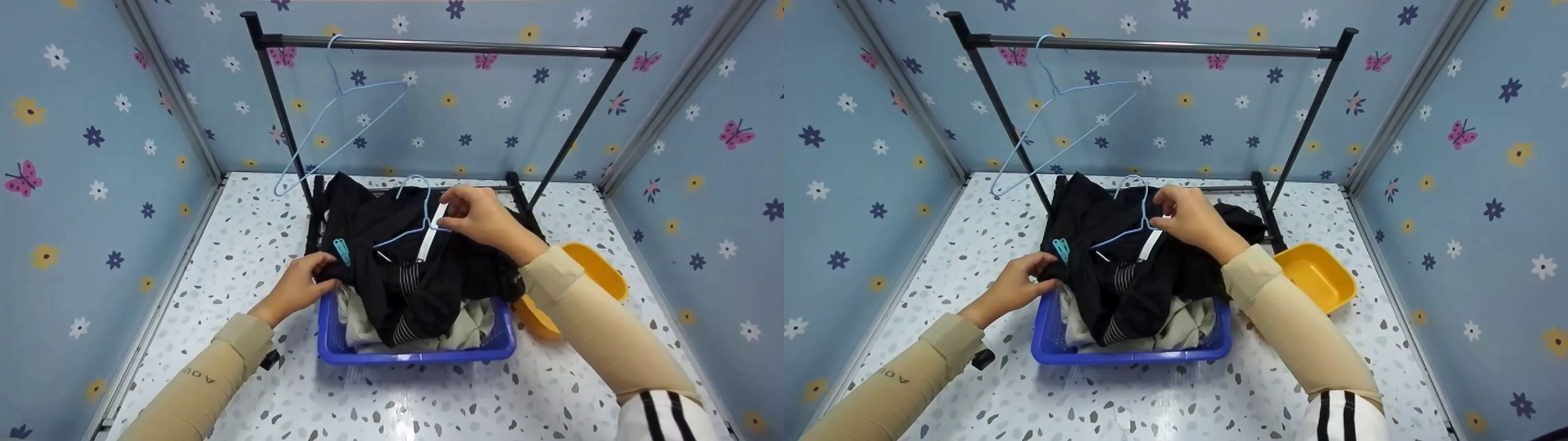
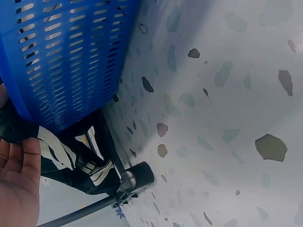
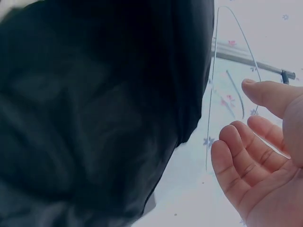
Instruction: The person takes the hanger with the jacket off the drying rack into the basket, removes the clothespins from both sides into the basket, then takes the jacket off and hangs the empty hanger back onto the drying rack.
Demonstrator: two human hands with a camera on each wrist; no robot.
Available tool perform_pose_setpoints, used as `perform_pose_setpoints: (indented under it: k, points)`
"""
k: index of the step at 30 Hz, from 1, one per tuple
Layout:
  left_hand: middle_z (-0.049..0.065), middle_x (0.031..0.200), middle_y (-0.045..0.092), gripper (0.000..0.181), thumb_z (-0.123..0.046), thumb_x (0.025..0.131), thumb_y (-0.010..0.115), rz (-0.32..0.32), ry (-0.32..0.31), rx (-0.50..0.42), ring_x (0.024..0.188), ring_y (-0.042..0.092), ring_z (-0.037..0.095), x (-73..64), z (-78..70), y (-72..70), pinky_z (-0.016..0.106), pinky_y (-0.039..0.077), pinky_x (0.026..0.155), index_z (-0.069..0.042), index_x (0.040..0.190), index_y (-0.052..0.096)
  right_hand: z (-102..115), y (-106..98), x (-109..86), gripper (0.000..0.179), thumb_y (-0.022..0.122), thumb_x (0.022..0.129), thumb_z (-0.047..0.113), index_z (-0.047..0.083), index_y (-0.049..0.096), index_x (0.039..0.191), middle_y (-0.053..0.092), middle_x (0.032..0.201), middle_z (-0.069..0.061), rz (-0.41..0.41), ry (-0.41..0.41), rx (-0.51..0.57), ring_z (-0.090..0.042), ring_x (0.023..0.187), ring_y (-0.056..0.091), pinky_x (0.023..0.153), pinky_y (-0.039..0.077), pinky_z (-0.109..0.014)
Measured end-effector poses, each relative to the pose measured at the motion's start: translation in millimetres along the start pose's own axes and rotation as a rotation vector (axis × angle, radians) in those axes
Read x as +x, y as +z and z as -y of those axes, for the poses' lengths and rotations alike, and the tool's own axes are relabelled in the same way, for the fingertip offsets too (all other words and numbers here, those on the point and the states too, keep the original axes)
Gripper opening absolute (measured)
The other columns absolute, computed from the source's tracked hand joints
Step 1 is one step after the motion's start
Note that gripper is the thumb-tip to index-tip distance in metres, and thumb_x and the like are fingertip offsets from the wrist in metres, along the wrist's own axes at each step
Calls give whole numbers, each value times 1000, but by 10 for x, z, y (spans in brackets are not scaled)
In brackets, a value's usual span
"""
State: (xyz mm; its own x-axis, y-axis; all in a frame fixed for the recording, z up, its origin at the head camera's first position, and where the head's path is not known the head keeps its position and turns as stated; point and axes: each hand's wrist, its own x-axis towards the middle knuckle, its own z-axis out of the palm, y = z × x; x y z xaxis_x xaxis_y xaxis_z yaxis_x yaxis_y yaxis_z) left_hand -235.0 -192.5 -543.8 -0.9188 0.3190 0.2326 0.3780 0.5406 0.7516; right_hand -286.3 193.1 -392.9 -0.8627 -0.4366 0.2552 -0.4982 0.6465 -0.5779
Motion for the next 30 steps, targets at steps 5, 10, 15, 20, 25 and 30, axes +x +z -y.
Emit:
perform_pose_setpoints:
  k: [5,10,15,20,25,30]
  points:
    - [18,113,80,33,0,93,86,1,-3,-3,95,65,21,-2,-4,3,33,54,87,3,125,75,154,100,73,33,89,95,12,-4,77,121,77,96,-19,37,-21,6,-23,81,67,80,54,-34]
    - [17,111,80,30,0,94,85,2,2,8,93,64,19,1,-17,2,32,54,85,2,123,75,305,225,146,33,89,96,13,-3,76,122,76,99,-19,73,-54,30,-28,85,69,81,55,-37]
    - [16,112,80,30,1,94,85,6,-4,9,94,64,19,3,-26,4,31,54,86,1,122,75,460,397,220,33,88,97,13,-4,75,122,78,102,-20,118,-76,41,-33,88,73,84,60,-41]
    - [17,113,80,30,0,94,86,-2,9,9,95,66,21,-12,-19,0,34,55,87,2,122,75,611,588,297,34,88,98,15,-3,75,124,79,103,-19,160,-91,31,-32,90,74,87,61,-42]
    - [17,114,80,31,0,95,86,-2,8,3,97,67,21,-22,-25,-4,34,55,89,2,124,75,719,770,391,38,89,97,17,-2,75,127,80,106,-19,196,-95,18,-31,93,74,91,63,-43]
    - [18,116,80,32,-1,96,85,-2,1,2,99,68,25,-25,-12,0,39,57,91,3,125,74,799,924,485,40,88,98,19,-1,75,131,80,116,-20,247,-74,9,-33,107,75,101,63,-46]
